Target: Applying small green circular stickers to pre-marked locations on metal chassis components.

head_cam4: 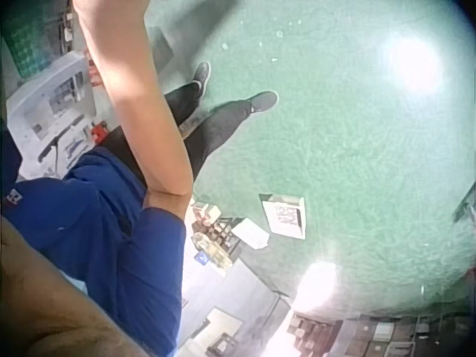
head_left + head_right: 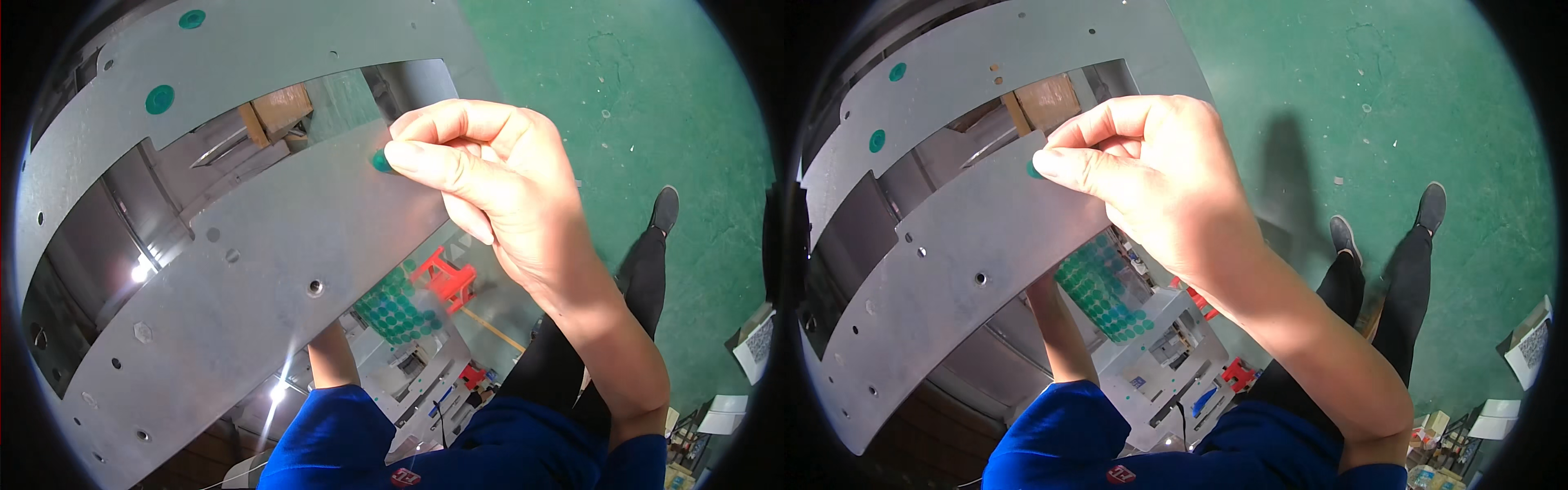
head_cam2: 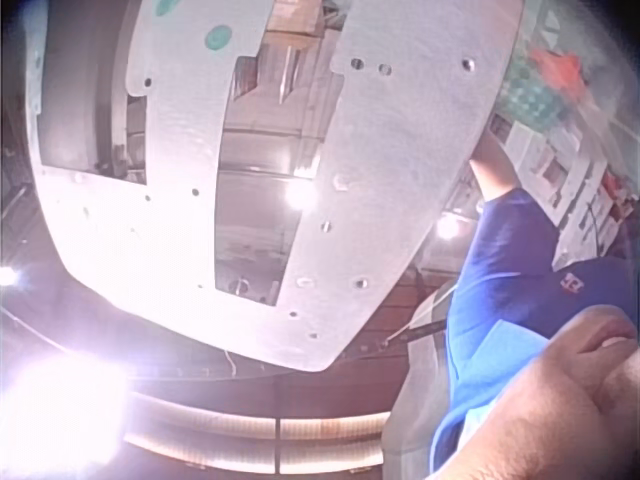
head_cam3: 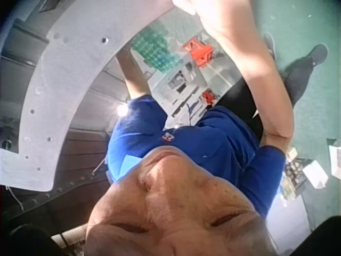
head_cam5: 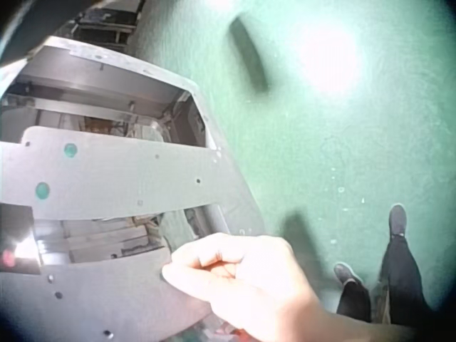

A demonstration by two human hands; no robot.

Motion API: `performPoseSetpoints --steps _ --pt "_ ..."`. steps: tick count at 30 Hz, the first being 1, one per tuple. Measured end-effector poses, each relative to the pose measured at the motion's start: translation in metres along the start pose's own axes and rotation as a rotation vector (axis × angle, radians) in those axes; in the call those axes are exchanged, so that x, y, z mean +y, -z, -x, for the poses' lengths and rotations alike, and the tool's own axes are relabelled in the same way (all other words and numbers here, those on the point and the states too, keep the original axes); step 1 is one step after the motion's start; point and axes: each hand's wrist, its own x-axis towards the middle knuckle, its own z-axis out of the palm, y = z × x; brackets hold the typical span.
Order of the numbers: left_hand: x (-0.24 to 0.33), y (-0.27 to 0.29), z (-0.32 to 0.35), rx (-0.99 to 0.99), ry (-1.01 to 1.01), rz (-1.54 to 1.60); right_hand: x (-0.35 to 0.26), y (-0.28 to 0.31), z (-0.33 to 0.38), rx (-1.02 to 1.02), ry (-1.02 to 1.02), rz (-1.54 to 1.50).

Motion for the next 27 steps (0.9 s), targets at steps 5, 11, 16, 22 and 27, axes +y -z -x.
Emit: performPoseSetpoints --steps 5,11,16,22,27 --pt "0.005 0.0 -0.008 0.003 -0.005 -0.002 -0.009 -0.004 -0.003 0.007 0.054 0.05" --pt "0.012 0.0 -0.016 0.046 -0.02 0.012 -0.024 -0.016 0.003 0.116 0.064 0.087" --pt "0.01 0.001 -0.023 0.106 -0.031 0.039 -0.03 -0.025 0.01 0.15 0.118 0.054" --pt "0.003 0.001 -0.027 0.162 -0.036 0.083 -0.027 -0.019 -0.009 0.112 0.182 0.033" --pt "0.001 -0.022 -0.039 0.132 -0.057 0.134 -0.02 -0.005 -0.025 0.288 0.178 0.169"
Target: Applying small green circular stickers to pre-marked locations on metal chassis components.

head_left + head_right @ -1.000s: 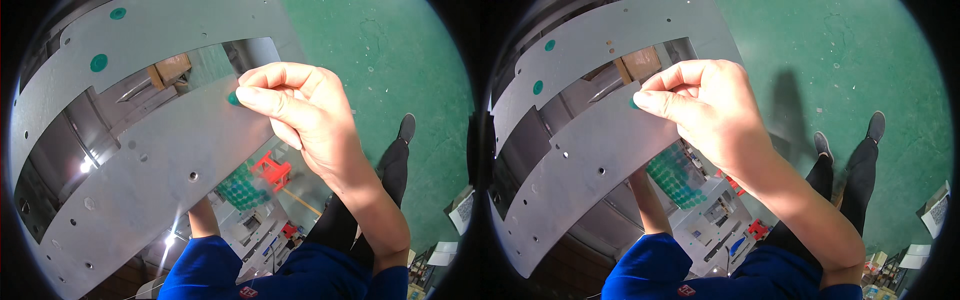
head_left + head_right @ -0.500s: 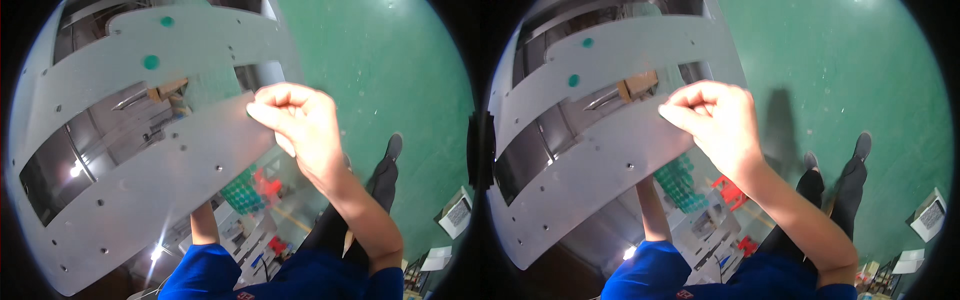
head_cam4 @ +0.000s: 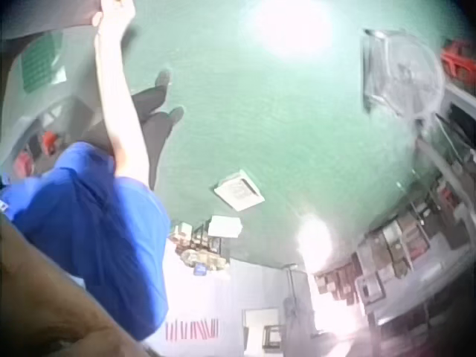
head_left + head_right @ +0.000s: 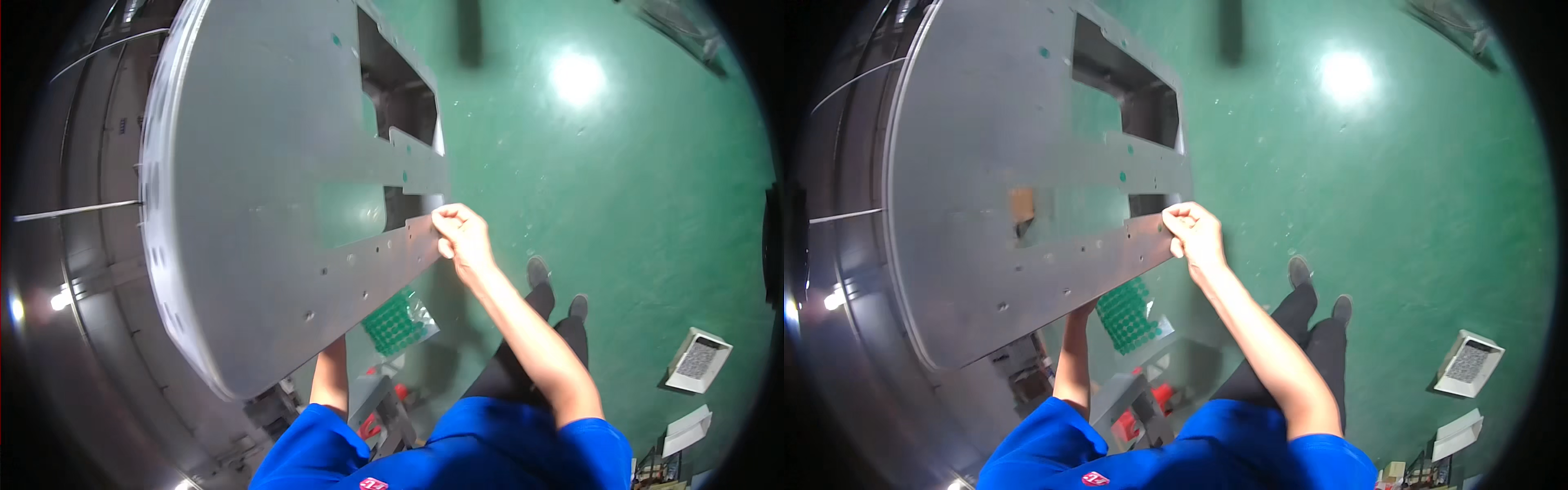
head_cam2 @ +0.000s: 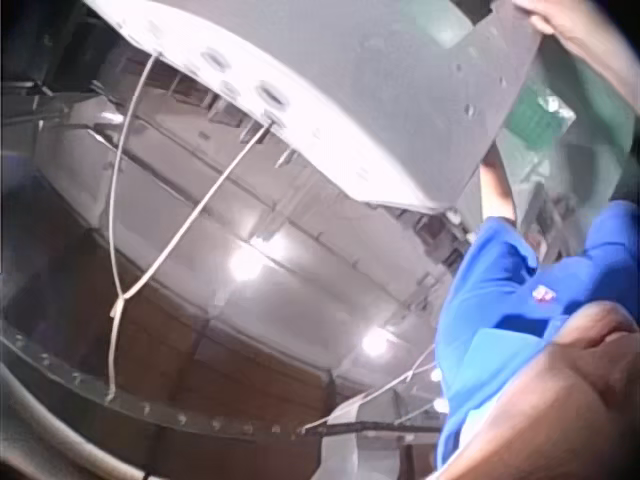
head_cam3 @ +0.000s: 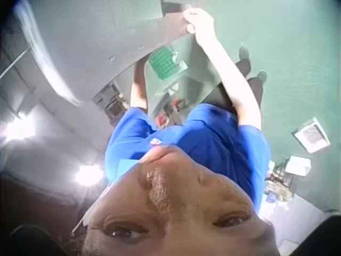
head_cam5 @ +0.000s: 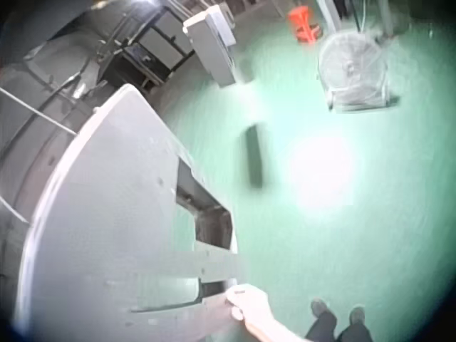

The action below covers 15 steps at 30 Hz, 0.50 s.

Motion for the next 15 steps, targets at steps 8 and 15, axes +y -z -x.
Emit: performPoseSetpoints --steps 8,15 --pt "0.078 -0.056 0.074 -0.309 0.166 0.176 0.018 0.062 0.029 0.348 -0.066 -0.005" --pt "0.218 -0.119 0.083 -0.542 -0.088 0.277 -0.043 0.181 0.112 0.494 -0.264 0.16"
